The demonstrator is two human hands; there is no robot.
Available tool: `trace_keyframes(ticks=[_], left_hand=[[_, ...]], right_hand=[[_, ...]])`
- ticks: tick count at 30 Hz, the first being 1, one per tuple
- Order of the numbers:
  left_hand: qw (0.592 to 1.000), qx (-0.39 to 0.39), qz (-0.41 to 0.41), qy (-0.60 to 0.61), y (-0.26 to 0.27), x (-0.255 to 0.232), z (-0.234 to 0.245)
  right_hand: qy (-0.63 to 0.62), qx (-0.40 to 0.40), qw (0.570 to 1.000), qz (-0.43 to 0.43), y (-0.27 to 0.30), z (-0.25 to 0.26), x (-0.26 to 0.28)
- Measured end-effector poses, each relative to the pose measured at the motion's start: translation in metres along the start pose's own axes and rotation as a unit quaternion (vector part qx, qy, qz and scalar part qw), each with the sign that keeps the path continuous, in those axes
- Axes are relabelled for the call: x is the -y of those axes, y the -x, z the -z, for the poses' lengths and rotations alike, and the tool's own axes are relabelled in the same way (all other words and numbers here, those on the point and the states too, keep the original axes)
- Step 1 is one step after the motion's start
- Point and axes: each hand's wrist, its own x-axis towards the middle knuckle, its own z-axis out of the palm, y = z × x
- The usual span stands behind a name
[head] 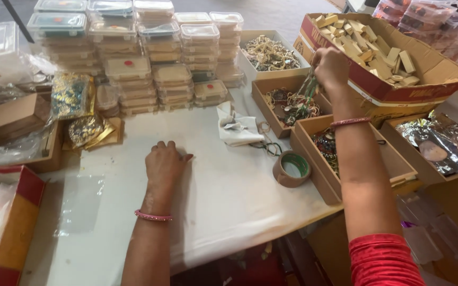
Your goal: The person sits on the floor at a table and cleans a small plastic container with a white cloth. They then pick up a green beaded necklace, wipe it with the cloth, and place it into a small box.
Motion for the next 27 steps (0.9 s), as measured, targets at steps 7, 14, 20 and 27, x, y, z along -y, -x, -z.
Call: trace_keyframes(ticks=[7, 14, 20, 27], left_hand=[[0.991, -0.010, 0.038, 0.128, 0.014, 0.023, -0.002], [0.981, -0.030, 0.039, 0.190, 0.017, 0.033, -0.005], [0.978, -0.029, 0.014, 0.208, 0.020, 0.020, 0.003], [0.970, -0.052, -0.008, 0.237, 0.020, 0.013, -0.001]], right_hand=[[-0.009, -0.059, 0.998, 0.025, 0.004, 0.033, 0.029], [0.030, 0.111, 0.991, 0.067, 0.027, 0.019, 0.071], [0.191, 0.288, 0.936, 0.073, 0.070, -0.056, 0.047], [0.067, 0.288, 0.949, 0.112, 0.131, -0.103, 0.092]])
